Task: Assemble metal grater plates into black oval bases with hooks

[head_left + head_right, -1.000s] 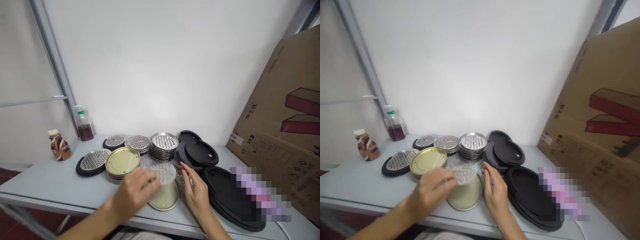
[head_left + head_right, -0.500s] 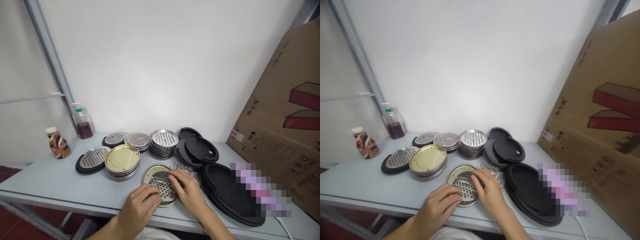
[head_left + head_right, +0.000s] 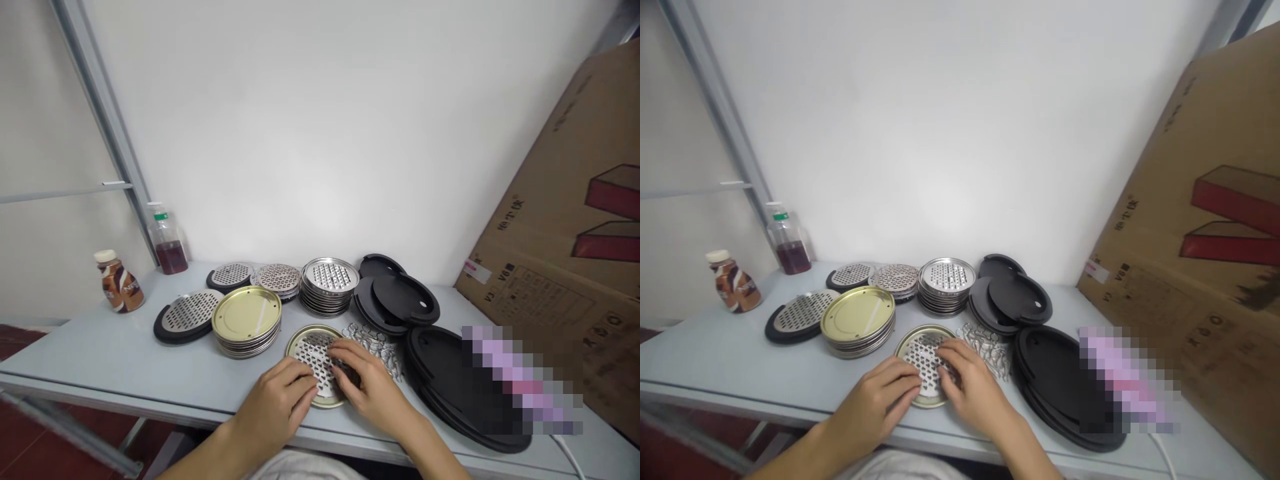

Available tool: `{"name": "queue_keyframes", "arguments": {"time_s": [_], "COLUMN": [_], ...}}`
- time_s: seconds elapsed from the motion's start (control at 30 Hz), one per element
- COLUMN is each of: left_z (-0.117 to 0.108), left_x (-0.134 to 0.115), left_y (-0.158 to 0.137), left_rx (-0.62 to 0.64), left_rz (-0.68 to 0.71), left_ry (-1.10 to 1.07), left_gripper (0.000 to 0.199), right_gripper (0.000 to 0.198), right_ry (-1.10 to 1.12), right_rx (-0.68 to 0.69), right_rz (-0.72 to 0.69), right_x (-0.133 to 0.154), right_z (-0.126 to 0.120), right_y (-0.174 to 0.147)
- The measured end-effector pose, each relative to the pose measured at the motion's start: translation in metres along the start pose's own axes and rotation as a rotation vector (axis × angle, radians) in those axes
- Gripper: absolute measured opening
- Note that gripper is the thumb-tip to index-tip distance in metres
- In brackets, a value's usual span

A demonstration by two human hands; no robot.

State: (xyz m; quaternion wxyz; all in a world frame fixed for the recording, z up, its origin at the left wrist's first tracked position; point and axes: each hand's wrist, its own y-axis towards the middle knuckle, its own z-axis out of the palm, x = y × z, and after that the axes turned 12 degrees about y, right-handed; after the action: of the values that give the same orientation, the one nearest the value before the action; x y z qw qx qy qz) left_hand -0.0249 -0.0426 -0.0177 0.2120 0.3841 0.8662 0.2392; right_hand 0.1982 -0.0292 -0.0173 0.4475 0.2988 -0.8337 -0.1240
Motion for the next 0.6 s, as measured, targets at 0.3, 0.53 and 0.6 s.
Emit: {"name": "queue_keyframes", "arguments": {"time_s": [0.3, 0.53, 0.6], "left_z": [-0.002, -0.001, 0.000], "left_x": [0.006, 0.010, 0.011], "left_y": [0.001, -0.001, -0.001], "left_rx": [0.072, 0.054, 0.048], "left_rz": [-0.011, -0.004, -0.001], "left_ry": [0.015, 0.078, 0.079], "left_gripper": [0.018, 0.008, 0.008], "right_gripper": [0.030, 0.034, 0.036], "right_ry": [-0.049, -0.020, -0.028], "right_rx": [0.063, 0.048, 0.049], "right_rz": [0.001, -0.050, -0.036], "right_x": [0.000, 0.004, 0.002], "right_z": [0.001, -0.002, -0.001], "right_y": [0.001, 0.002, 0.001]}}
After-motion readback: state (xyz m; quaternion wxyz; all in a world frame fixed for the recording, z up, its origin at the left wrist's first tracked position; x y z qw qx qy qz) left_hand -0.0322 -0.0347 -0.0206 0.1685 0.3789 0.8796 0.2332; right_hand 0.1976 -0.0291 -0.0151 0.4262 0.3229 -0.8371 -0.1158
